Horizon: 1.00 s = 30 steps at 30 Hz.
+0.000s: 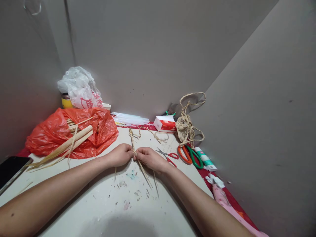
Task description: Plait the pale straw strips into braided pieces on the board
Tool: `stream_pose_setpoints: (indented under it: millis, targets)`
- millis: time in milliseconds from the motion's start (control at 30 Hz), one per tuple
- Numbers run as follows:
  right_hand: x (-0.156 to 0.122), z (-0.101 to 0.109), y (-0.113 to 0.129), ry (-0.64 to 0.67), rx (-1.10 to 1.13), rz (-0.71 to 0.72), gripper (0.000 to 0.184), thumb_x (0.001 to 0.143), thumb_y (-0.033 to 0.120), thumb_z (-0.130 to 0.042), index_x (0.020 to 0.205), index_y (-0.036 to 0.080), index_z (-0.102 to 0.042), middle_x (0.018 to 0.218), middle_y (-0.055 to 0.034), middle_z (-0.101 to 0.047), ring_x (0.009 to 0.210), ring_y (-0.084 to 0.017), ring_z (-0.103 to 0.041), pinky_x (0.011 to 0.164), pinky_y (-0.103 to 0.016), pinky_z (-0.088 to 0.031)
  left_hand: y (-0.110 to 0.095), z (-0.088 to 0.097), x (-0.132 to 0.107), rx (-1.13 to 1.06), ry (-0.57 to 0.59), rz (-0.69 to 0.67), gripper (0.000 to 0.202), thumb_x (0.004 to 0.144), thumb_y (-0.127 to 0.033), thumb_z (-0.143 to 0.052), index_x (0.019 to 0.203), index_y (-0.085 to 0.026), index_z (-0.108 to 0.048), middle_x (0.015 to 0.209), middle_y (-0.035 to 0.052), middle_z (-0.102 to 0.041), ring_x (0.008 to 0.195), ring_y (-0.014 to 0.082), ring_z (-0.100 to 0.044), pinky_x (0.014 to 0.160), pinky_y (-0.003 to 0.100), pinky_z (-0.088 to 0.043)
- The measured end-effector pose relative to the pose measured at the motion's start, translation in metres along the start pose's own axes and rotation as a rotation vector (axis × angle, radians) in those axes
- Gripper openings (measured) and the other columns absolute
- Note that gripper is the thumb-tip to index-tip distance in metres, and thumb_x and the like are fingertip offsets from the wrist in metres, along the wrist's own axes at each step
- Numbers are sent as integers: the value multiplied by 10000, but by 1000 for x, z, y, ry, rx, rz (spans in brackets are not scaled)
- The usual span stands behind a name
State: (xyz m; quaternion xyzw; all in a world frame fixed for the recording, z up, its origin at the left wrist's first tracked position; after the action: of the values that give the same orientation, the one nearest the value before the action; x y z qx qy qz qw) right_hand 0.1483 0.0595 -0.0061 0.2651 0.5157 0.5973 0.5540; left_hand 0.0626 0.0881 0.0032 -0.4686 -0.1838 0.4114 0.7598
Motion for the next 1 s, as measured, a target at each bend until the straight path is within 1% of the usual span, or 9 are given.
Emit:
stream_pose_setpoints:
  millis: [100, 200, 400, 500, 600, 700, 800, 900, 1000]
  targets:
    - [1, 3, 13, -67, -297, 109, 175, 783, 219, -450, 641, 147, -522, 550, 42, -425, 517, -80, -347, 499, -203, -274, 1, 0, 1, 22, 5, 20, 181, 713, -256, -423, 622, -158, -546, 576, -23, -503, 583, 118, -431, 570, 225, -319]
    - [-2, 4, 23, -138, -518, 174, 223, 824, 229, -418, 658, 149, -544, 596, 9, -507, 574, -104, -414, 543, -213, -295, 5, -3, 2, -28, 28, 39, 202, 729, -311, -429, 595, -167, -481, 549, -36, -434, 542, 105, -373, 525, 224, -282]
    - [-13, 8, 30, -197, -792, 152, 252, 866, 274, -421, 741, 160, -608, 717, -58, -629, 617, -128, -484, 567, -231, -296, 16, -8, 4, -146, 33, 56, 198, 724, -332, -447, 625, -165, -485, 531, -51, -393, 507, 87, -317, 506, 220, -243]
    - [-18, 14, 34, -237, -779, 137, 245, 852, 270, -431, 707, 165, -598, 697, -53, -624, 619, -132, -488, 561, -233, -294, 16, -8, 3, -142, 8, 54, 201, 714, -328, -454, 597, -166, -474, 522, -52, -397, 511, 85, -319, 514, 223, -248]
    - [-20, 13, 32, -242, -569, 76, 239, 818, 230, -440, 620, 155, -550, 584, -20, -564, 549, -112, -462, 526, -220, -302, 14, -7, 2, -172, -22, 60, 183, 692, -310, -466, 576, -167, -463, 502, -57, -399, 495, 79, -315, 501, 220, -242]
    - [-18, -6, 15, -157, -206, -73, 253, 828, 234, -383, 623, 159, -511, 442, 36, -447, 376, -80, -378, 416, -206, -273, 11, -9, 0, -279, -8, 74, 155, 670, -275, -466, 567, -160, -479, 508, -39, -480, 476, 72, -358, 487, 213, -249]
    - [-17, -27, -2, -115, 9, -185, 211, 826, 222, -348, 715, 157, -516, 431, 48, -470, 287, -75, -385, 354, -194, -260, 11, -14, -3, -389, 56, 136, 168, 676, -291, -475, 566, -163, -476, 469, -29, -496, 412, 63, -350, 434, 214, -197]
    - [-15, -34, -6, -136, -94, -173, 225, 817, 197, -347, 728, 147, -547, 479, 0, -558, 340, -104, -490, 398, -209, -330, 13, -16, -5, -477, 88, 204, 202, 673, -327, -524, 565, -175, -446, 404, -73, -366, 354, 45, -248, 396, 227, -108]
    - [-18, -27, 10, -257, -462, -53, 267, 822, 196, -376, 686, 143, -600, 610, -86, -652, 534, -159, -594, 558, -255, -401, 14, -16, -6, -545, 111, 247, 260, 651, -343, -576, 553, -182, -398, 424, -91, -294, 356, 32, -186, 388, 235, -61]
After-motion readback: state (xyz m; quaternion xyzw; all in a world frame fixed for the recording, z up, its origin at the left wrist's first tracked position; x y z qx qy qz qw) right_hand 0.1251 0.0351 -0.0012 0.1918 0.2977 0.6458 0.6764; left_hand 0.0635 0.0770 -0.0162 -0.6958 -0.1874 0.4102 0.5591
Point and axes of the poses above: each hand's wrist, its own x-axis towards the middle knuckle, its own z-axis out of the back of the hand, y = z × x, the point moved 9 cm from there along x, towards the middle knuckle
